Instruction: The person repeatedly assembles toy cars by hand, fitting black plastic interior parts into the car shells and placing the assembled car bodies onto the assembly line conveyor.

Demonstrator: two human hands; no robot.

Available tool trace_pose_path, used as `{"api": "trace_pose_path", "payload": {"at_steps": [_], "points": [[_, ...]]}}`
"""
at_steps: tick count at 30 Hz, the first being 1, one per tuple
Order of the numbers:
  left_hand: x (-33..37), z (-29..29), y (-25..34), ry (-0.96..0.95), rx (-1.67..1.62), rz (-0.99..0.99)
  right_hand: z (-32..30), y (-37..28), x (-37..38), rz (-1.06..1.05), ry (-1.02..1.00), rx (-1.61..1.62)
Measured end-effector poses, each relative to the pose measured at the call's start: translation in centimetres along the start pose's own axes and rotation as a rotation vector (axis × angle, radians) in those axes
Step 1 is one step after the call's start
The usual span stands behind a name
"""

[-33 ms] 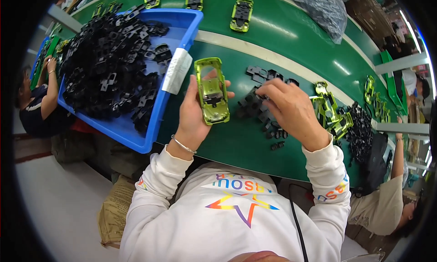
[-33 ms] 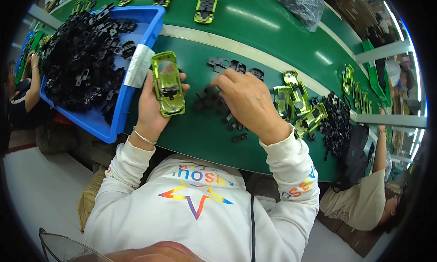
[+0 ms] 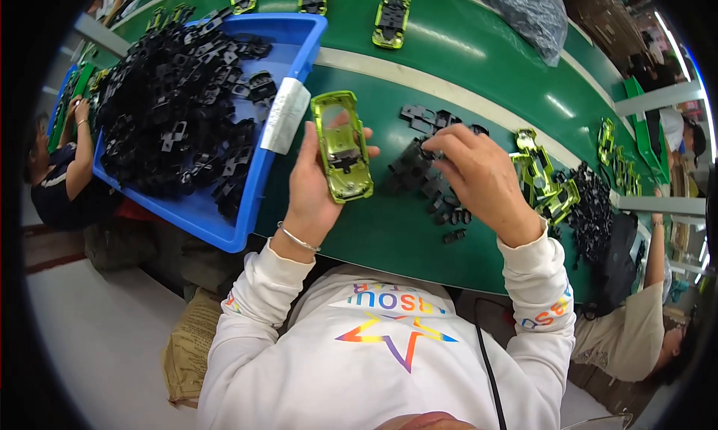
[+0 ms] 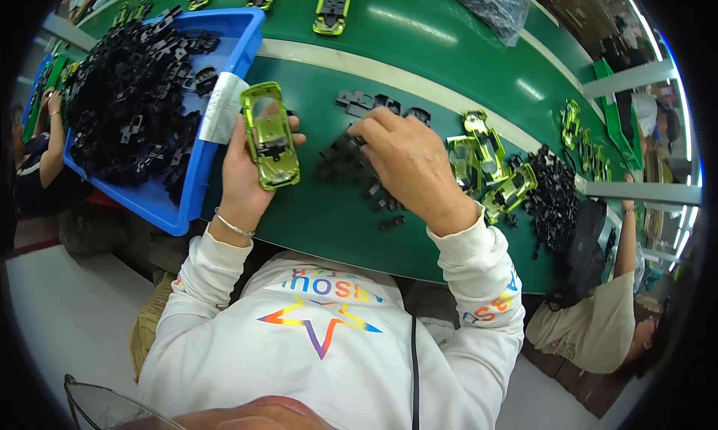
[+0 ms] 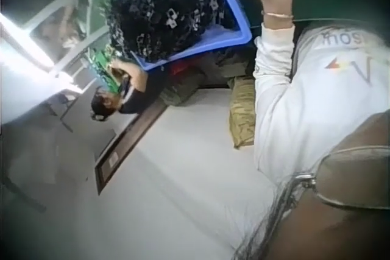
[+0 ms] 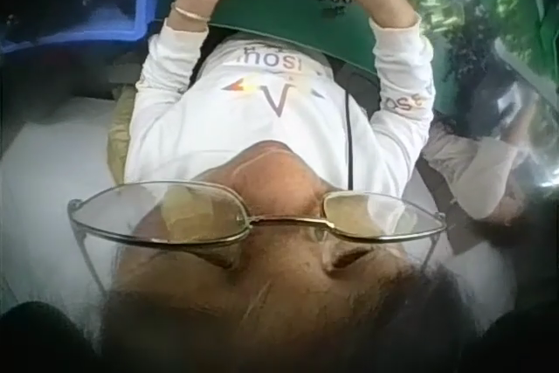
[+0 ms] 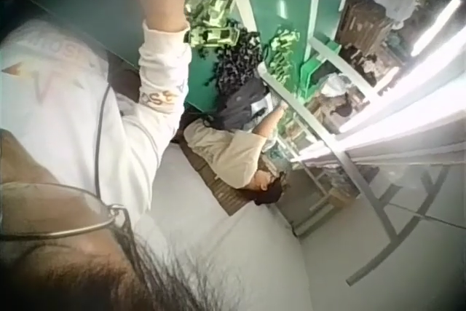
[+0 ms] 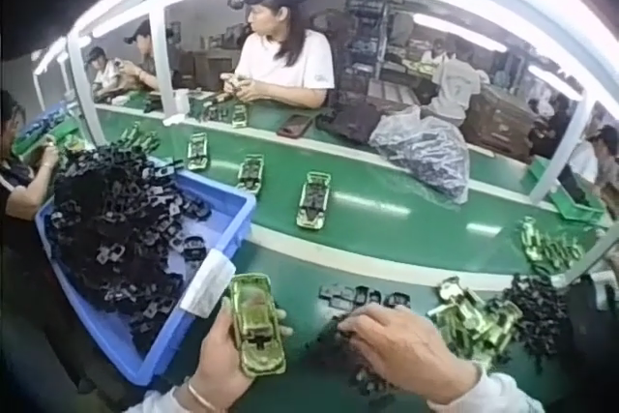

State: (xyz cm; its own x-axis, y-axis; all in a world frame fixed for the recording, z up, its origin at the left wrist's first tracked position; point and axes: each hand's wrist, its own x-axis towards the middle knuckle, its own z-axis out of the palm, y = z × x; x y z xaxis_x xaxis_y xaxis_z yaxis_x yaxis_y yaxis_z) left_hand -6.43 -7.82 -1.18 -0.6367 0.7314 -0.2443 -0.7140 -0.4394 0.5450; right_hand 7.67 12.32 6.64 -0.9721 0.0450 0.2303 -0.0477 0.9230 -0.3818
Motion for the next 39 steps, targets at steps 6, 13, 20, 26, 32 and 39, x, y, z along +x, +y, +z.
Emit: {"api": "trace_pose_path", "payload": {"at_steps": [6,13,20,26,32,39], "points": [[-0.2,-0.6,0.4,0.029,0.017,0.036,0.5,0.1,-2.0,0.144,-0.012,0.004],[-1.8,-0.3,-0.7,0.068,0.123,0.001,2.6,1.2,0.2,-0.128,-0.122,-0.225],[-2.7,-0.5,-0.7,0.018,0.007,-0.055,-0.6,-2.0,0.3,-0.359,-0.041,-0.165],[-3.5,0.1,-2.2,0.148,0.083,0.045,4.6,-2.0,-4.6,-0.352,-0.208,0.010],[-3.3,0.3,-1.9,0.116,0.117,0.083,5.1,-3.9,-7.9,0.049,0.180,0.081],[-2.8,-0.4,-2.0,0.128,0.128,0.088,6.2,-6.2,-8.1,0.269,0.021,-0.121]]}}
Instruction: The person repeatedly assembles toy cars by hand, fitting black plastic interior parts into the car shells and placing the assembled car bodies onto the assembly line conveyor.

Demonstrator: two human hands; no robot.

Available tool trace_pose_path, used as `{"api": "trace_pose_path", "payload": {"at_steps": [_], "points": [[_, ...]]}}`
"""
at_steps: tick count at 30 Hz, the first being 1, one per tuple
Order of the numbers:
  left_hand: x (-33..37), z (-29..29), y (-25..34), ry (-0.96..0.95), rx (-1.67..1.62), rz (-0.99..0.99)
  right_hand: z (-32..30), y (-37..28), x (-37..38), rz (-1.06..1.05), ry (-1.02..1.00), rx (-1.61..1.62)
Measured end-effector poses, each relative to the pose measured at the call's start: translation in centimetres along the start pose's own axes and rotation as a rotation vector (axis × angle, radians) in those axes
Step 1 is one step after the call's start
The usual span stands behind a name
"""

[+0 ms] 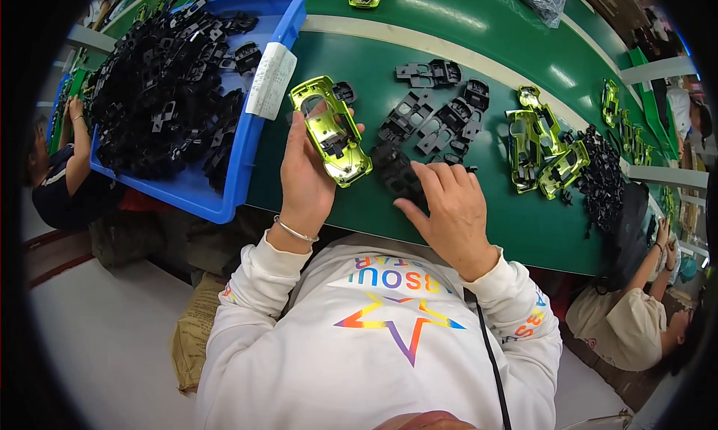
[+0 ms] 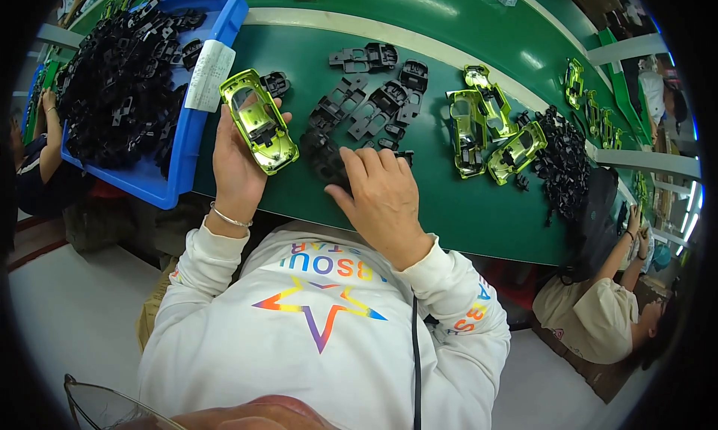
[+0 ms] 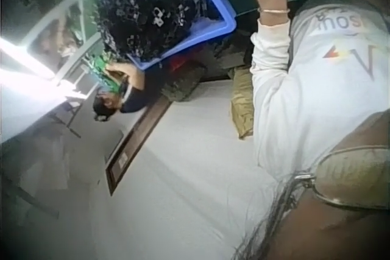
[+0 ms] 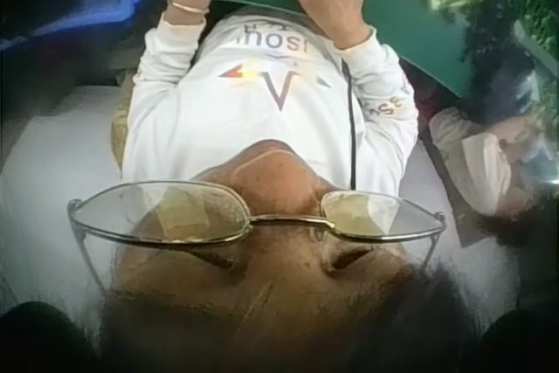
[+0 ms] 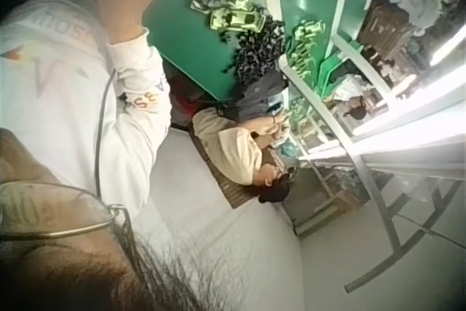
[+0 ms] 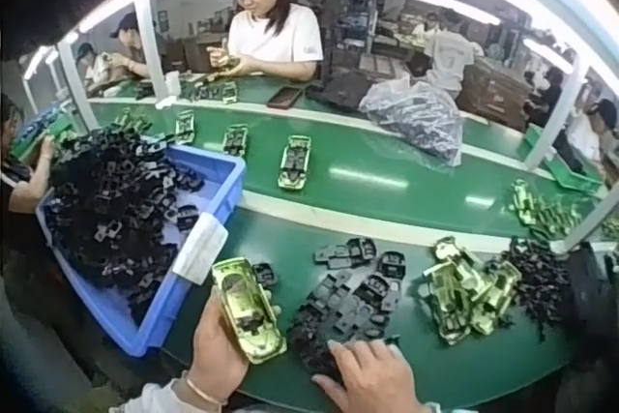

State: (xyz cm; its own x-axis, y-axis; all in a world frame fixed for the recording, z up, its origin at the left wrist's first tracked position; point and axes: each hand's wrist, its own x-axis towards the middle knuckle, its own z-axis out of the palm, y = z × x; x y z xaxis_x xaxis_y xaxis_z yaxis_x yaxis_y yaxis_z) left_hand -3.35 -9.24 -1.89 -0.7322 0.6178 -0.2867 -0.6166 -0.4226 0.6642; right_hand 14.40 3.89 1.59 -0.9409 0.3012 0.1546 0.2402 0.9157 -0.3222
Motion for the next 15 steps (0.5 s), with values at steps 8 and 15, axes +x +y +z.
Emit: {"api": "trace_pose_path", "payload": {"at_steps": [8,15], "points": [[0.0,0.1,0.2,0.006,-0.014,0.017,0.5,0.6,0.5,-0.046,0.054,-0.080],[0.3,0.5,0.7,-0.063,-0.100,0.009,-0.3,2.4,0.9,-0.197,0.188,0.140]]}}
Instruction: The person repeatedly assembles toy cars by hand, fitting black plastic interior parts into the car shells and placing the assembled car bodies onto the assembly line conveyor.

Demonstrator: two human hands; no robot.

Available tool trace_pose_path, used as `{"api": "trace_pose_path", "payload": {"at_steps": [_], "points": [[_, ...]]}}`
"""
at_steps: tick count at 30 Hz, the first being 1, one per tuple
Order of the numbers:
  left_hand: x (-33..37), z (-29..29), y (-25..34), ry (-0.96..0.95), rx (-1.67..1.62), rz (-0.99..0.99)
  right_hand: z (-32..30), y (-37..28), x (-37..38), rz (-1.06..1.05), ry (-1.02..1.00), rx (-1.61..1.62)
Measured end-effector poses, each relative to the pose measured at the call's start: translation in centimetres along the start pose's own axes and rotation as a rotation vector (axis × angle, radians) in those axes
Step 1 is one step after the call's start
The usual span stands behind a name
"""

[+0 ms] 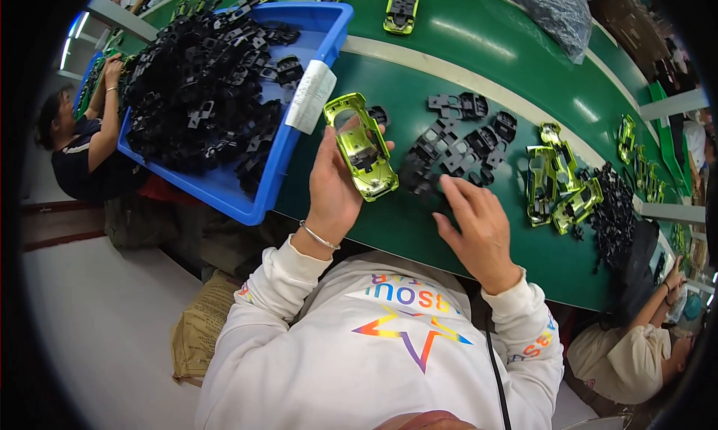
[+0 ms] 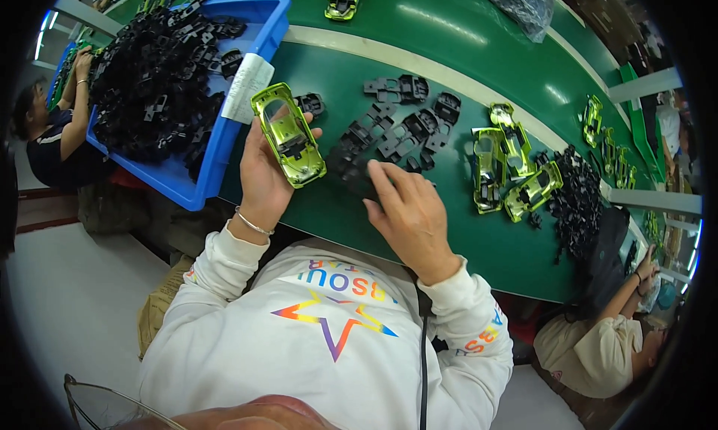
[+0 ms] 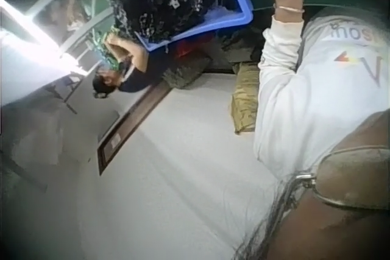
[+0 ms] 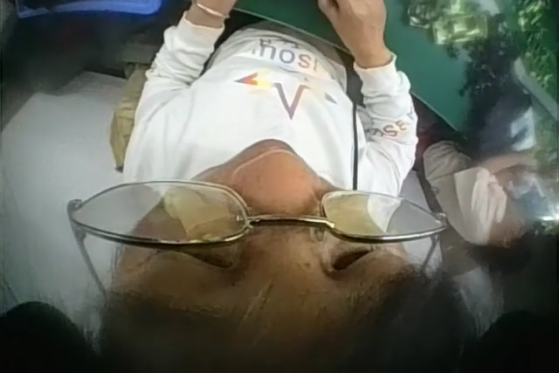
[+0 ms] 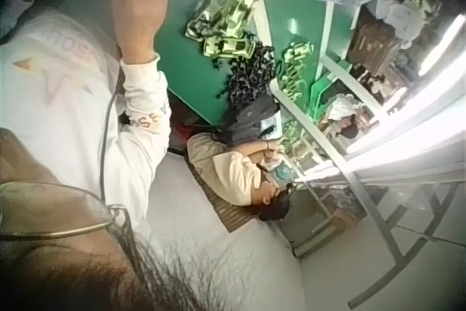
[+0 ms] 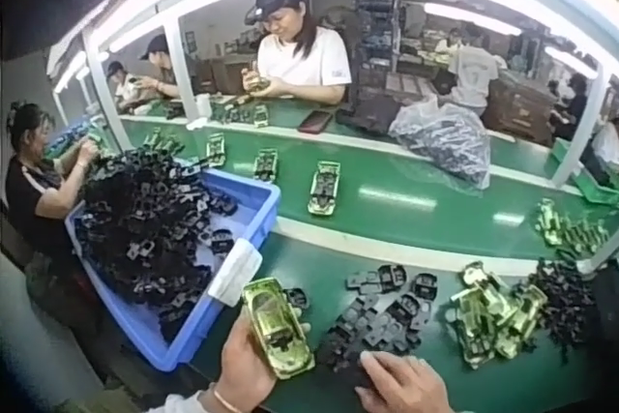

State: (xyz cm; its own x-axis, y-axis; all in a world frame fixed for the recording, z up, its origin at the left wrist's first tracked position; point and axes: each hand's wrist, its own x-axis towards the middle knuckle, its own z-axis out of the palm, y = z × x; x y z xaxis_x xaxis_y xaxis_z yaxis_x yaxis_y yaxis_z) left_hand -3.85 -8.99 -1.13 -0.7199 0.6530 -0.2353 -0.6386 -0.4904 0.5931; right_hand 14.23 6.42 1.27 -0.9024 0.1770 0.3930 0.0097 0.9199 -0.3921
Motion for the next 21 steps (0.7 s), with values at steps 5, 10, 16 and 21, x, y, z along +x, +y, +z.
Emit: {"api": "trace_pose_path", "payload": {"at_steps": [5,10,16,21], "points": [[0.0,0.7,-0.3,-0.072,-0.027,0.021,-1.6,-1.1,1.7,0.154,0.147,0.165],[-0.5,2.8,-1.9,-0.102,0.019,0.040,0.7,-3.4,5.9,0.073,0.175,0.242],[-0.8,3.8,-2.1,-0.101,0.024,0.039,1.3,-3.8,6.6,0.089,0.211,0.202],[-0.5,3.3,-2.0,-0.123,0.008,0.008,0.9,-4.2,7.1,0.136,0.158,0.189]]}}
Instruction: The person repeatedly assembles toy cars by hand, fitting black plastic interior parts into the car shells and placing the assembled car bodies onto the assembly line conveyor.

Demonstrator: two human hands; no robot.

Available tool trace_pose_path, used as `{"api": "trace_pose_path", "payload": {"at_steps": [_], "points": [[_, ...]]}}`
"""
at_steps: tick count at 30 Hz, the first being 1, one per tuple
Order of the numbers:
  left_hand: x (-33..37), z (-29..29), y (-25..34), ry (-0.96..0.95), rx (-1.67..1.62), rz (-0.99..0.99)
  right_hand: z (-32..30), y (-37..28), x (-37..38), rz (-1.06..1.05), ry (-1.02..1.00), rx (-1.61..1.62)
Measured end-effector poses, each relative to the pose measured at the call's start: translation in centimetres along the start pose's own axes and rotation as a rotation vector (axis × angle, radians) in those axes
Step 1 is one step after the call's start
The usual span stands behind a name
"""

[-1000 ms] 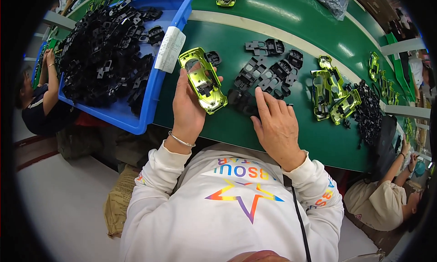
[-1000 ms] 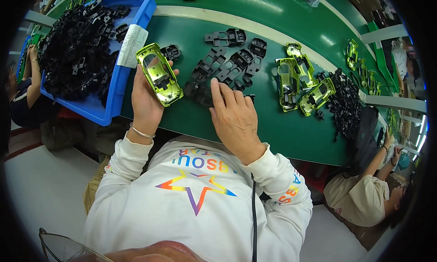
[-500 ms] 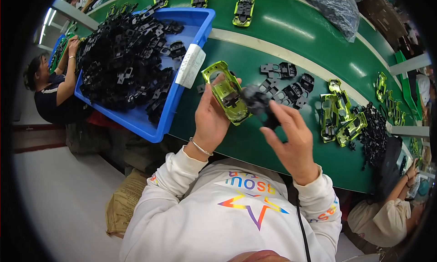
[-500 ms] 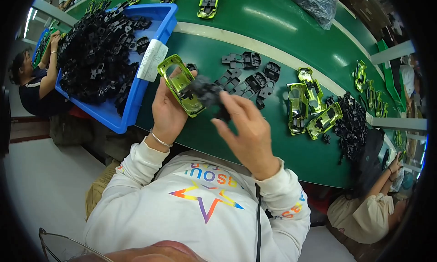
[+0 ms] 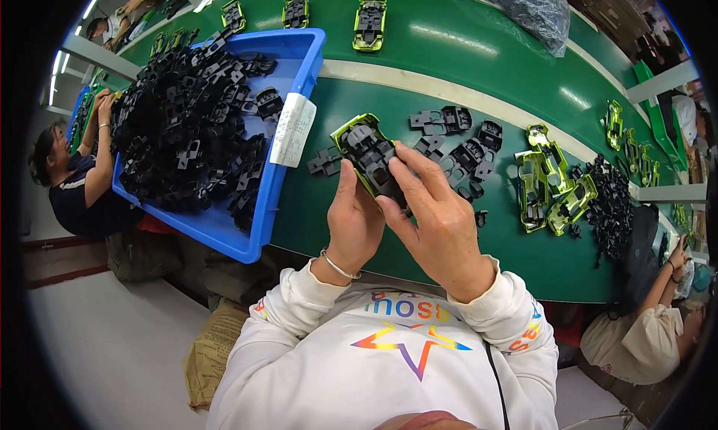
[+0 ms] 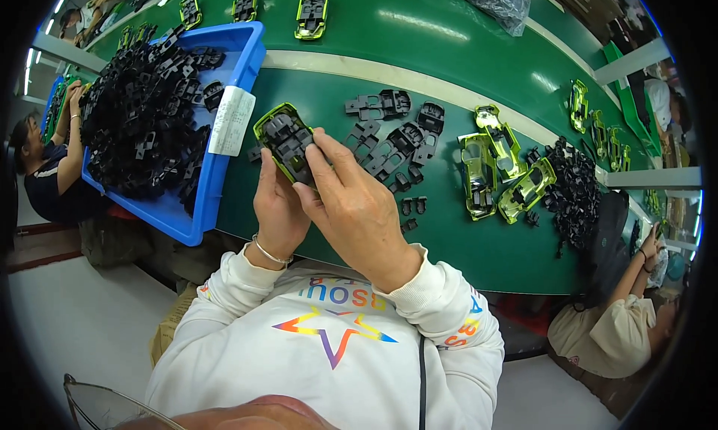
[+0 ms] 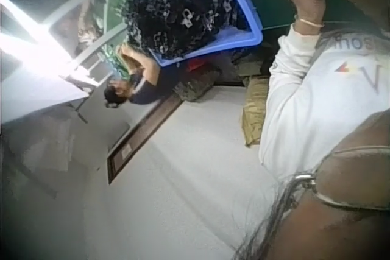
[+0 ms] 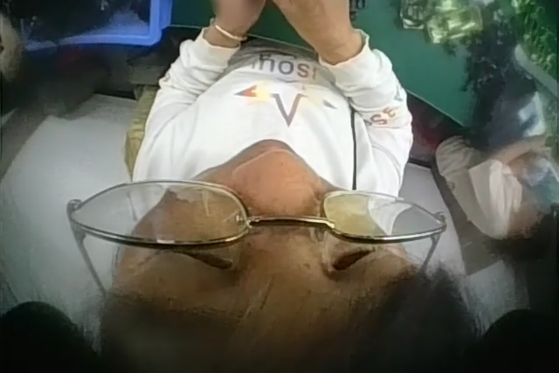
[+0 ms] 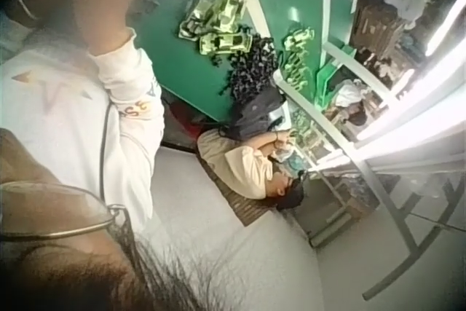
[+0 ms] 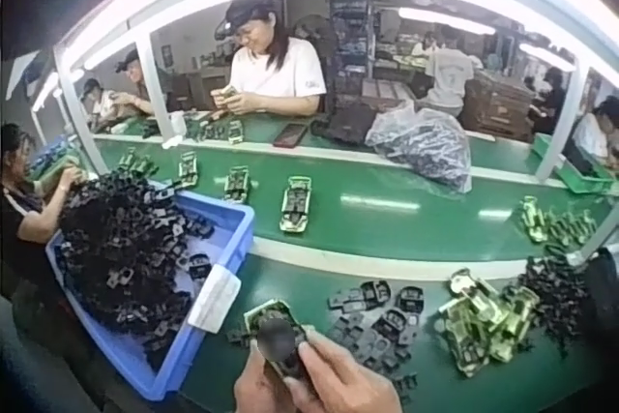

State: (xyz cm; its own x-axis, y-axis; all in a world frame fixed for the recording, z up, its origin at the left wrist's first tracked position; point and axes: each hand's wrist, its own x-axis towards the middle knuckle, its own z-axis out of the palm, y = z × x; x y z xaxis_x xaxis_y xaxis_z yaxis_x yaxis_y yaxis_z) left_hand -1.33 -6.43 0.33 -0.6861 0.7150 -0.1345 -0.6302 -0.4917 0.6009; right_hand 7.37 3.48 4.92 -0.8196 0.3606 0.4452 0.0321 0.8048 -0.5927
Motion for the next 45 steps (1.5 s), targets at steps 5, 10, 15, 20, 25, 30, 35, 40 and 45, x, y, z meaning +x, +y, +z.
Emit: {"api": "trace_pose_path", "payload": {"at_steps": [5,10,15,20,25,30,35,40,45], "points": [[0.2,-1.0,-0.5,-0.062,-0.093,0.006,-0.1,0.1,0.4,-0.021,0.045,0.014],[0.2,0.1,-0.1,-0.023,0.023,-0.051,-0.3,-0.1,0.1,-0.084,-0.004,-0.125],[0.2,0.1,0.0,-0.058,0.042,-0.033,0.0,0.5,-0.5,-0.111,0.051,-0.035],[0.2,0.5,-0.1,-0.118,0.063,-0.013,-0.4,0.6,-0.3,-0.153,0.067,0.014],[0.1,0.9,0.0,-0.065,0.137,-0.033,-1.8,0.2,-0.1,-0.133,-0.047,0.048],[0.0,1.1,-0.4,-0.041,0.150,-0.048,-2.3,-0.1,-0.3,-0.077,-0.115,0.001],[0.1,1.1,-0.2,-0.068,0.129,-0.073,-2.5,0.0,-0.4,-0.108,-0.085,-0.015],[0.2,0.9,-0.4,-0.031,0.199,-0.071,-2.3,0.2,-0.1,-0.139,-0.098,-0.068],[0.7,0.6,-0.1,-0.112,0.238,-0.086,-1.5,-0.1,0.4,-0.127,-0.055,-0.012]]}}
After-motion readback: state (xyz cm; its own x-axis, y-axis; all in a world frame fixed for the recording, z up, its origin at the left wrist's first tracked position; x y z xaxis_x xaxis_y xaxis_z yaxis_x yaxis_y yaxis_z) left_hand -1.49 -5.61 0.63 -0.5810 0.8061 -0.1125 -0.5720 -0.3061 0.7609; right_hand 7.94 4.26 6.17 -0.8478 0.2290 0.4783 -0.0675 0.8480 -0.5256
